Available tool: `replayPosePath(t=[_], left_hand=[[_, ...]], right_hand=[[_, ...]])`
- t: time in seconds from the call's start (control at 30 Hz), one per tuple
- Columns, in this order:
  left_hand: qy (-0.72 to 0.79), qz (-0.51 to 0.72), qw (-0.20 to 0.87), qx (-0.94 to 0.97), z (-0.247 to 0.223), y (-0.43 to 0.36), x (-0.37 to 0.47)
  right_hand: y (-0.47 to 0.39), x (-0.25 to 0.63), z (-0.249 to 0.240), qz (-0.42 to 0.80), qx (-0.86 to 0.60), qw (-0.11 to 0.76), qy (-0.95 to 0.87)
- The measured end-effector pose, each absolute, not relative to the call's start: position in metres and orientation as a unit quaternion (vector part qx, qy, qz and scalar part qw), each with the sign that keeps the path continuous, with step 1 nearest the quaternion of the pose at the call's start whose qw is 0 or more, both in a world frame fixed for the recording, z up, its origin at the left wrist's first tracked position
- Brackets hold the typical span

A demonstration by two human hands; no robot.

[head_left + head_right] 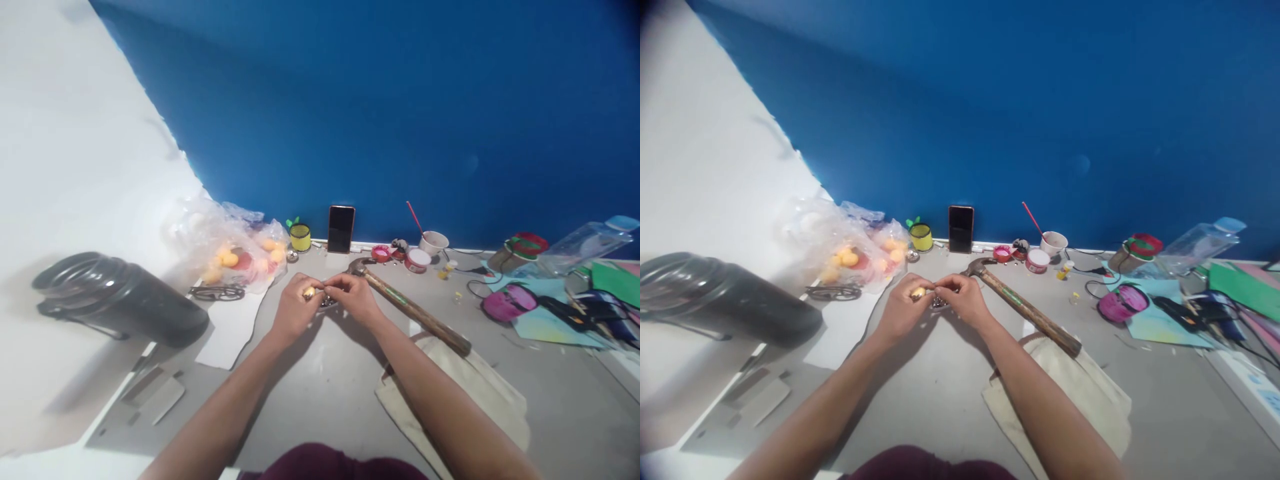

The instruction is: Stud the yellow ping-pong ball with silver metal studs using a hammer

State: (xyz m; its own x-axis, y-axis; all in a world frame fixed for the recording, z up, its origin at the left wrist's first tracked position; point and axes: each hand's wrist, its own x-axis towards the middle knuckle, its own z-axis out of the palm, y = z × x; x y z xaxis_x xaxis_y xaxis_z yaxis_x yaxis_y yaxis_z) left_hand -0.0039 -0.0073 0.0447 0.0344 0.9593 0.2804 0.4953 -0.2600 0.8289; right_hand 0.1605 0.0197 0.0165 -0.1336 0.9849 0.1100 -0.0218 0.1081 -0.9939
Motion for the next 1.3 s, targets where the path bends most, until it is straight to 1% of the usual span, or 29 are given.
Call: replayPosePath(t=[0.13, 0.2, 0.27, 0.43, 0.83, 1.3], left_hand=[[0.57, 0.406, 0.355, 0.62, 0.05, -0.01, -0.005], [0.576, 0.402, 0.395, 0.592, 0.05, -0.013, -0.007], [0.571, 0.405, 0.409, 0.585, 0.049, -0.016, -0.008], [0.554, 0.401, 0.391, 0.616, 0.048, -0.019, -0.009], [0.555, 0.381, 0.36, 0.646, 0.043, -0.022, -0.008], [0.542, 0.372, 0.348, 0.669, 0.037, -0.023, -0.009]], right_hand=[[0.022, 0.164, 0.018, 0.586, -0.405, 0.516, -0.476], [0.021, 0.165, 0.019, 0.635, -0.378, 0.506, -0.445], [0.019, 0.164, 0.021, 0.672, -0.36, 0.483, -0.431], [0.012, 0.16, 0.027, 0.692, -0.356, 0.438, -0.45], [0.008, 0.156, 0.025, 0.672, -0.362, 0.433, -0.478], [0.01, 0.161, 0.027, 0.686, -0.358, 0.394, -0.495]])
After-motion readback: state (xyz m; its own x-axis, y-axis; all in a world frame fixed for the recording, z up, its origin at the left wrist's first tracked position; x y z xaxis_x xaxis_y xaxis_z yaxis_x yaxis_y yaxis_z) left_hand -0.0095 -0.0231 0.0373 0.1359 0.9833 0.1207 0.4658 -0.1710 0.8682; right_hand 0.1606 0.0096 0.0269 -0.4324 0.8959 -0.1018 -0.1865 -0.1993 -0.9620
